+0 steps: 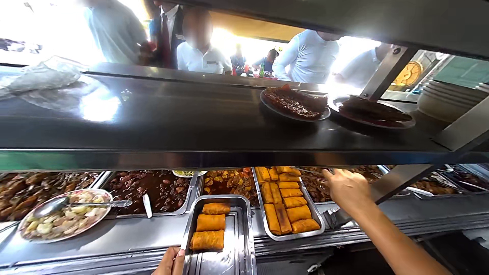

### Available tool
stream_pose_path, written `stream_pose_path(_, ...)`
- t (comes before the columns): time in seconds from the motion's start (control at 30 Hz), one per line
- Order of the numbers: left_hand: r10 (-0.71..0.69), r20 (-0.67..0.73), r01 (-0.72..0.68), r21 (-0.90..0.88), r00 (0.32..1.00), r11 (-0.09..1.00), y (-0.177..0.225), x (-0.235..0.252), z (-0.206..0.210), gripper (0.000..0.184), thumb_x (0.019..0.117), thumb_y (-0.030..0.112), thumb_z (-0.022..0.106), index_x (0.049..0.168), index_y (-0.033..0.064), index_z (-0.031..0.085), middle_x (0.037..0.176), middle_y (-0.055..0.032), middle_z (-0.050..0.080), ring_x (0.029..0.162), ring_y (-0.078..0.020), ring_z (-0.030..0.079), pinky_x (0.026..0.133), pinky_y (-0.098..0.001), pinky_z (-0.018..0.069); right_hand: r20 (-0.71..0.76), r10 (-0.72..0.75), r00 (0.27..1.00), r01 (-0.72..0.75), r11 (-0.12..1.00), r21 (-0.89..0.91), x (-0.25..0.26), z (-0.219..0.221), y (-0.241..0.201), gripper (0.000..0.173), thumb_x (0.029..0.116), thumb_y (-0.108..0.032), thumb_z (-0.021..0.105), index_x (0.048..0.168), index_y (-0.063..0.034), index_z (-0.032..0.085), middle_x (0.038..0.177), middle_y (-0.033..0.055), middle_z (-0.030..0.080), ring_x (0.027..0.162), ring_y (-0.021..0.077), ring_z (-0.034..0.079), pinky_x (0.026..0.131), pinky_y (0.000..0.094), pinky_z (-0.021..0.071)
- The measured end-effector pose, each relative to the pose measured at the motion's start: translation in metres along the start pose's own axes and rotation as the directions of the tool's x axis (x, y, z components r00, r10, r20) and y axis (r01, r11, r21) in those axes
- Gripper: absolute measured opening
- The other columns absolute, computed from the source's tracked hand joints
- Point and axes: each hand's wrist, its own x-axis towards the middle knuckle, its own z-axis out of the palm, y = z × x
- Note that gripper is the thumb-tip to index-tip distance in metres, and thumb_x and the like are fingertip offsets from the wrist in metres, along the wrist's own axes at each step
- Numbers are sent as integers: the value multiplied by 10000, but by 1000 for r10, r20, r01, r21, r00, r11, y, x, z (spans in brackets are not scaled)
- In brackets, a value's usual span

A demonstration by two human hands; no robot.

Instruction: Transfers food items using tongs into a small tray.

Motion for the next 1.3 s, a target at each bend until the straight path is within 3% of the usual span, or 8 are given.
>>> stream_pose_path(0.13, 10, 13, -10, -11, 1000, 1000, -1, 0, -2, 326, 1073, 221, 400, 1087, -51, 580, 711, -111, 557, 624, -220, 552, 619, -438, 469, -112, -72, 991, 86, 988, 126, -19, -20, 16, 189, 845, -170, 828, 1028, -134, 798, 835, 168, 705, 723, 388, 704, 597, 568, 546)
stream_pose_path(0.3, -23, 26, 23, -14, 999, 1000, 3, -2, -5, 302, 1076, 210, 413, 1088, -32, 592, 700, -104, 566, 631, -233, 571, 635, -449, 484, 208, -240, 948, 60, 778, 625, -38, -20, 21, 305, 987, -313, 654, 1245, -187, 755, 1127, 109, 756, 1046, 323, 712, 910, 622, 532)
stream_pose_path(0.47, -26, 29, 27, -15, 999, 1000, 6, -2, -7, 300, 1077, 201, 418, 1115, -36, 598, 725, -123, 585, 664, -259, 595, 663, -467, 502, 272, -711, 649, 64, 407, 911, -38, 11, -55, 332, 1000, -292, 612, 1228, -91, 746, 1147, 93, 756, 1088, 192, 705, 984, 462, 541)
stream_pose_path(0.63, -33, 33, 33, 15, 999, 999, 5, 0, -7, 290, 1079, 211, 416, 1119, -11, 598, 732, -115, 592, 674, -256, 609, 665, -460, 507, 410, -836, 364, 173, 493, 853, -14, 15, -132, 345, 1039, -279, 593, 1299, -79, 699, 1200, 182, 717, 1163, 332, 659, 1029, 581, 464)
stream_pose_path(0.83, -40, 16, 40, -18, 999, 999, 3, 2, -5, 264, 1076, 222, 420, 1074, 31, 601, 682, -50, 543, 610, -190, 558, 616, -403, 485, 464, -729, 504, 284, 647, 708, -26, -38, -107, 393, 1032, -414, 575, 1319, -162, 667, 1150, 137, 720, 1102, 334, 674, 961, 592, 495)
stream_pose_path(1.0, -37, 11, 38, -29, 999, 999, 3, 3, -3, 272, 1077, 233, 418, 1056, 30, 599, 670, -36, 532, 598, -172, 547, 607, -386, 476, 109, -690, 716, 495, 611, 617, -94, -57, -127, 302, 977, -290, 674, 1238, -150, 733, 950, 178, 702, 776, 383, 706, 630, 568, 563)
stream_pose_path(1.17, -15, 12, 16, -19, 1000, 1000, 4, 2, -3, 267, 1071, 202, 423, 1066, 2, 600, 689, -75, 561, 625, -209, 579, 620, -421, 492, -62, -585, 809, 555, 724, 410, -110, -33, -157, 214, 965, -267, 665, 1130, -171, 760, 885, 128, 693, 728, 313, 695, 610, 443, 550)
stream_pose_path(1.3, 44, 13, -44, 11, 999, 999, 1, 1, -3, 339, 1064, 181, 407, 1104, -91, 605, 824, -208, 652, 773, -332, 663, 736, -535, 530, 21, -554, 832, 454, 702, 549, -102, -33, -142, 279, 965, -302, 673, 1196, -161, 742, 920, 133, 696, 750, 318, 707, 623, 479, 574)
